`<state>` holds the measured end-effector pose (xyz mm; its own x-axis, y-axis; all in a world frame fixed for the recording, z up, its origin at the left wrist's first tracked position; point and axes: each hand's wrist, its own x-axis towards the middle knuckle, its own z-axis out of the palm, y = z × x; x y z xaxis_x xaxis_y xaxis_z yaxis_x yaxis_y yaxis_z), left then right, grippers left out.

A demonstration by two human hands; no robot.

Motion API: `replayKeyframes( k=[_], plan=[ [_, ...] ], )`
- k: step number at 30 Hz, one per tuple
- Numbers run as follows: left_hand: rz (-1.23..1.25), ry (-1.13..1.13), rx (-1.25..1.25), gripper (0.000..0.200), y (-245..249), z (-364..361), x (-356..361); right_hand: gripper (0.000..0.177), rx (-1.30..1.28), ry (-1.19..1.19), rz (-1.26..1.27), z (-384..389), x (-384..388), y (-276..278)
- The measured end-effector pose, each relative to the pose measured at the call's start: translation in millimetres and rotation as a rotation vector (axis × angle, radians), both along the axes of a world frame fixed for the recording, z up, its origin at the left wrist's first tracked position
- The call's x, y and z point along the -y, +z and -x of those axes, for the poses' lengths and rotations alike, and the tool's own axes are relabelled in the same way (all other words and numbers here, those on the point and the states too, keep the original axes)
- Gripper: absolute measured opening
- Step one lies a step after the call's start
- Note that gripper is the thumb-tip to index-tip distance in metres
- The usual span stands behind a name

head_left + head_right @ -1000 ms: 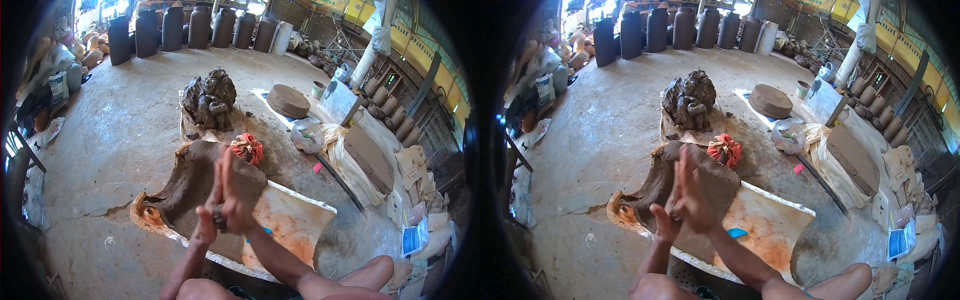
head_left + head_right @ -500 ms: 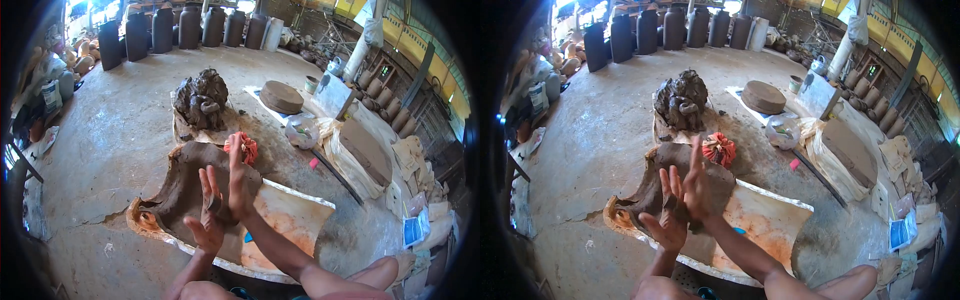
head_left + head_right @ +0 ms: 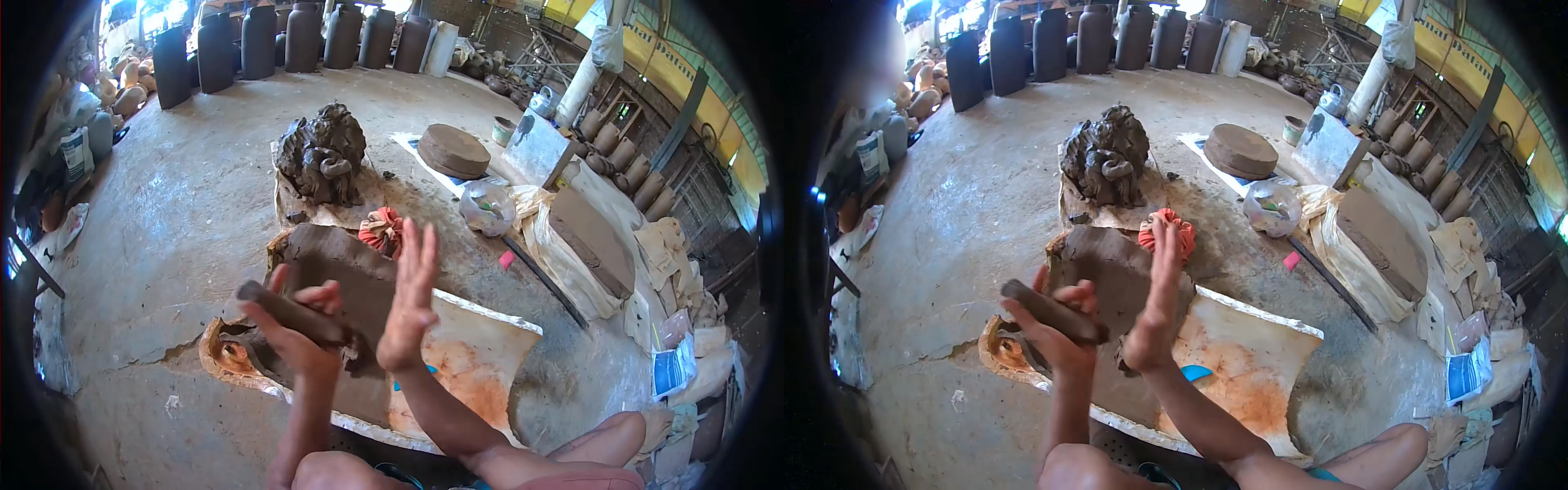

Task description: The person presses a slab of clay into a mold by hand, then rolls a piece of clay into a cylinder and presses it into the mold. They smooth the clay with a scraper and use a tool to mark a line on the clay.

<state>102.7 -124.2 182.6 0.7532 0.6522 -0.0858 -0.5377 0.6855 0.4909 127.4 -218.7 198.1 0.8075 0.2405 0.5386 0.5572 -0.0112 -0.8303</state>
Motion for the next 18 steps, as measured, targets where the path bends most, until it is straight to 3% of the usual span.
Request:
replayKeyframes(
  k=[3, 5, 7, 8, 9, 11, 12, 13, 14, 15, 16, 17, 18],
  plan=[
    [0.058, -0.162, 0.03, 0.088, -14.6, 7.3, -6.6, 0.125, -0.212, 0.211, -0.288, 11.8, -15.8, -5.7],
    [0.082, -0.204, 0.01, 0.091, -17.2, 9.1, 1.5, 0.13, -0.208, 0.323, -0.289, 6.1, -24.7, -12.8],
    [0.051, -0.269, 0.164, 0.097, -8.8, 16.7, -16.0, 0.122, -0.079, 0.383, -0.225, -0.9, -25.3, -19.4],
    [-0.118, -0.331, 0.357, 0.11, -36.6, 12.2, -30.7, 0.121, -0.078, 0.385, -0.169, 1.9, -27.7, -20.3],
    [-0.118, -0.312, 0.353, 0.11, -34.9, 9.8, -28.0, 0.12, -0.075, 0.382, -0.118, 6.9, -30.1, -21.4],
    [-0.73, -0.025, 0.188, 0.123, -24.1, -0.7, -11.6, 0.118, -0.065, 0.368, -0.02, 19.0, -33.7, -24.5],
    [-0.732, -0.013, 0.189, 0.123, -21.4, -3.2, -9.5, 0.117, -0.05, 0.359, 0.029, 21.8, -35.7, -25.7],
    [-0.589, 0.02, 0.266, 0.127, -18.8, -5.7, -6.0, 0.117, -0.034, 0.355, 0.089, 22.7, -35.0, -27.2],
    [-0.441, 0.049, 0.335, 0.132, -17.9, -4.6, -2.3, 0.123, 0.213, 0.345, 0.138, 23.0, -30.5, -35.8],
    [-0.299, 0.07, 0.401, 0.138, -18.0, -0.5, -1.4, 0.123, 0.205, 0.354, 0.142, 10.4, -29.7, -40.5],
    [-0.625, -0.069, 0.388, 0.145, -19.3, 16.5, -3.1, 0.125, 0.203, 0.237, 0.172, -9.5, -31.5, -41.8],
    [-0.732, -0.131, 0.25, 0.151, -39.2, 28.0, -1.9, 0.128, 0.198, 0.117, 0.202, -25.2, -32.2, -38.5],
    [-0.712, -0.174, 0.23, 0.152, -42.8, 27.1, -5.0, 0.129, -0.068, 0.184, 0.107, -36.8, -27.7, -29.0]
  ],
)
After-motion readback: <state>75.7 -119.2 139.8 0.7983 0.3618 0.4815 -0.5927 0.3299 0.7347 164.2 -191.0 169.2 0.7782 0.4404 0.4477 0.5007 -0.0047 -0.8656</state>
